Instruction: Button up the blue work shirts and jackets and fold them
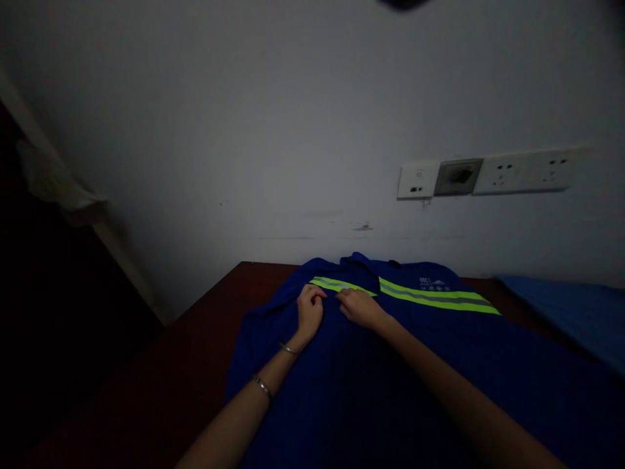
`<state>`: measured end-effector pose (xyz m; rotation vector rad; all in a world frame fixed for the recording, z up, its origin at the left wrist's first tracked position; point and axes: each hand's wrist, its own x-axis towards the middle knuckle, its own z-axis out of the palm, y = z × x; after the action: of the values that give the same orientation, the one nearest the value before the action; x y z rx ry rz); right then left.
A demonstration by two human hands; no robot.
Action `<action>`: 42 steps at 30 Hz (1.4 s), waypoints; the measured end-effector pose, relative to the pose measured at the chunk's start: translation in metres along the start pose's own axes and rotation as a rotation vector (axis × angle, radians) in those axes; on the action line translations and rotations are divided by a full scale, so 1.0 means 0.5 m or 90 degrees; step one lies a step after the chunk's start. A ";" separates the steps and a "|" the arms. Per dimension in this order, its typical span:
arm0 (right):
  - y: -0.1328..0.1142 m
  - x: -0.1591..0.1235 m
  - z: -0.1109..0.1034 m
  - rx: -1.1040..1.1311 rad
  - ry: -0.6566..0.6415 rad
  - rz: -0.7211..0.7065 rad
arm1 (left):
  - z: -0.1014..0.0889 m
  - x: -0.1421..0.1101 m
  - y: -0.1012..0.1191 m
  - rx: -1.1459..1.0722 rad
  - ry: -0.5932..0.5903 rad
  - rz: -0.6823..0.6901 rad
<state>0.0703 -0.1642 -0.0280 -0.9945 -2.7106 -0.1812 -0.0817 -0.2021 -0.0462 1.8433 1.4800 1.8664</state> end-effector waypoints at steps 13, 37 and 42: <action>0.051 0.014 0.035 0.444 0.199 0.236 | -0.001 -0.006 0.007 0.095 -0.134 0.019; 0.082 0.036 0.068 0.635 0.282 0.347 | 0.023 0.028 -0.024 0.460 -0.454 0.186; 0.081 0.034 0.064 0.631 0.275 0.337 | 0.029 0.027 -0.019 0.482 -0.429 0.227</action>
<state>0.0781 -0.1167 -0.0530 -1.0861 -1.6817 0.8437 -0.0781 -0.1805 -0.0467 2.8122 1.7608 0.5727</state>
